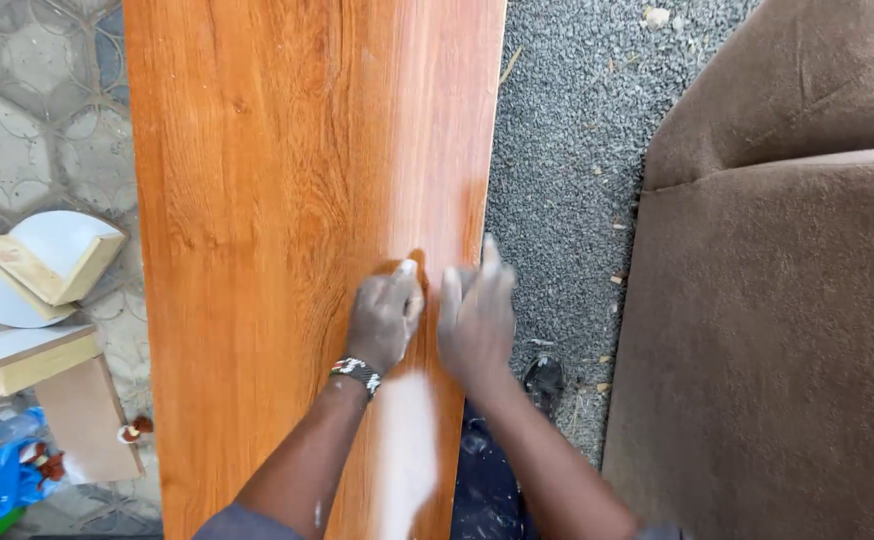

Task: The person sands the surface of a wooden cabinet door using a sanding block. They hold the door with one hand while moving the sanding block back and forth across the wood grain to smooth the surface.

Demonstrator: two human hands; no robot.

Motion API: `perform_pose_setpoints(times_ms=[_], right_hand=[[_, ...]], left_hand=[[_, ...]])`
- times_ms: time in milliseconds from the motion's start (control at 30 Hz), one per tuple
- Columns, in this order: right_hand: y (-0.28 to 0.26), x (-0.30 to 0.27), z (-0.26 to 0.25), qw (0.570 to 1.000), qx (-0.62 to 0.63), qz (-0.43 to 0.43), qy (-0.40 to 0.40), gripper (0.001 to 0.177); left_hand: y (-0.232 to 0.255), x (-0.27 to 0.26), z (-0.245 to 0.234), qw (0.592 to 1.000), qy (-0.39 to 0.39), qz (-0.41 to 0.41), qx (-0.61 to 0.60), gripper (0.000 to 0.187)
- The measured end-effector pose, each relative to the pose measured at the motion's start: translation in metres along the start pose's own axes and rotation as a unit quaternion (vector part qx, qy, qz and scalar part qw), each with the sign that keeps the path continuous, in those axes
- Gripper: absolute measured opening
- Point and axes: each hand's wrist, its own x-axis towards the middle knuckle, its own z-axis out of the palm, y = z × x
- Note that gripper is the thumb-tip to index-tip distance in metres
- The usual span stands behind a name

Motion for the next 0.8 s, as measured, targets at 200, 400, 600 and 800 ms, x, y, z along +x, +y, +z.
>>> perform_pose_setpoints(times_ms=[200,400,600,800], right_hand=[[-0.018,0.090,-0.007,0.993,-0.076,-0.041,0.086,0.073],[0.029,-0.101,0.004,0.999,0.006,-0.006,-0.034,0.084],[-0.019,0.050,-0.013,0.999,0.011,-0.025,0.035,0.083],[-0.030,0.092,-0.025,0.990,-0.049,-0.099,0.087,0.071]], left_hand=[[0.039,-0.013,-0.009,0.953,0.148,-0.098,-0.245,0.050],[0.013,0.030,-0.029,0.878,0.325,0.121,0.331,0.030],[0.014,0.033,-0.030,0.868,0.362,0.120,0.317,0.032],[0.017,0.030,-0.035,0.883,0.338,0.120,0.303,0.050]])
